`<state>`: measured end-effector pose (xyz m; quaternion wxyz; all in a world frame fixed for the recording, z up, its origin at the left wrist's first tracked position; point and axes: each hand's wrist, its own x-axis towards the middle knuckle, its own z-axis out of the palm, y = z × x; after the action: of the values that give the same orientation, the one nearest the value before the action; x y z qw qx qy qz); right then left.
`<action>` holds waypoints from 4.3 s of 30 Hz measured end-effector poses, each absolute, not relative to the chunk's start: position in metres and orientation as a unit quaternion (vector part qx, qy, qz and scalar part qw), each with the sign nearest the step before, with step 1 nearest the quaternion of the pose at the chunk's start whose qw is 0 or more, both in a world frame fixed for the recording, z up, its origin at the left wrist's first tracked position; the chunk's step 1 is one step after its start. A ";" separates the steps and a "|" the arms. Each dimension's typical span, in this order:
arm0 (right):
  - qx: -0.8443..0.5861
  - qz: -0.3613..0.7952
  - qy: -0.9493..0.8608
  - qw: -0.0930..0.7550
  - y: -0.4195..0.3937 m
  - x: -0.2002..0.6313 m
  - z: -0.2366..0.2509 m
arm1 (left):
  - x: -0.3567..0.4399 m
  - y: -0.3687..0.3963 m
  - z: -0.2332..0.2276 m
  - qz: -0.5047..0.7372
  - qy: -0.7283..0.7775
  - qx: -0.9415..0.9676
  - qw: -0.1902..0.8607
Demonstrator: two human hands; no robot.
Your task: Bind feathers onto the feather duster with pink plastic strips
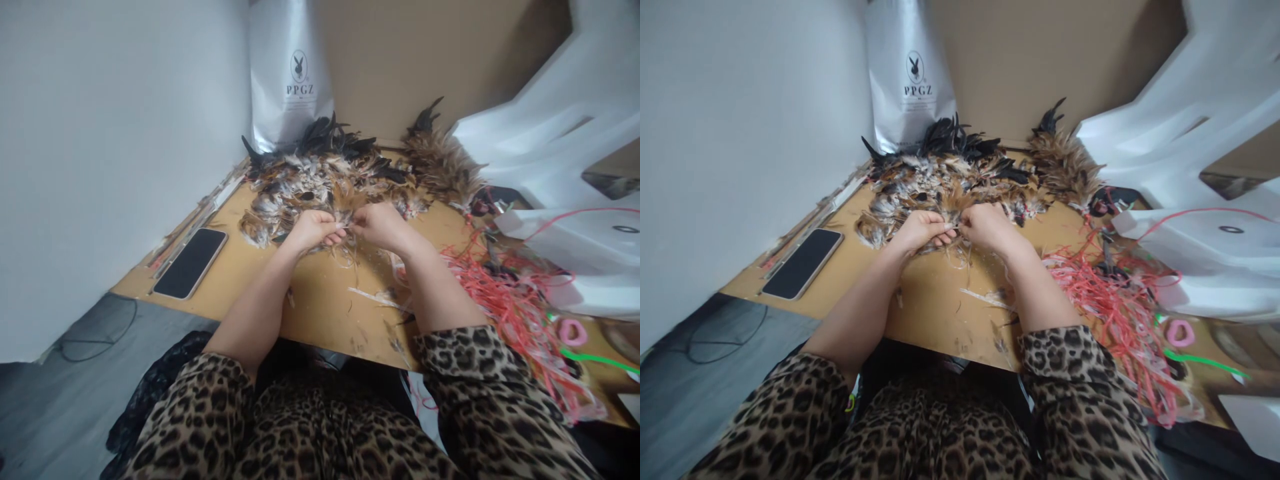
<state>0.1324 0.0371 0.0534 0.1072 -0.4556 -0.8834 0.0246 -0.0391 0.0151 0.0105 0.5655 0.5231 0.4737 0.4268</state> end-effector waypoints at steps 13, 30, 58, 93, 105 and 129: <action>-0.448 0.147 -0.855 0.218 0.040 0.136 0.053 | -0.040 0.017 0.008 0.422 0.459 0.548 0.558; -0.405 0.450 -0.675 0.421 0.048 0.123 0.031 | -0.044 0.020 0.007 0.500 0.424 0.463 0.597; -0.383 0.059 -0.907 0.167 0.026 0.085 -0.001 | -0.061 0.025 0.021 0.649 0.424 0.339 0.533; -0.475 0.543 -0.545 0.428 0.053 0.112 0.008 | -0.051 0.024 0.012 0.564 0.440 0.356 0.601; -0.437 0.521 -0.583 0.445 0.049 0.112 0.014 | -0.047 0.022 0.009 0.522 0.448 0.403 0.603; -0.382 0.579 -0.535 0.482 0.050 0.109 0.013 | -0.043 0.019 0.010 0.494 0.434 0.418 0.627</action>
<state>0.1092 0.0503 0.0128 0.4820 -0.3822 -0.5350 0.5792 -0.0427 0.0194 0.0102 0.6265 0.4182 0.4344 0.4938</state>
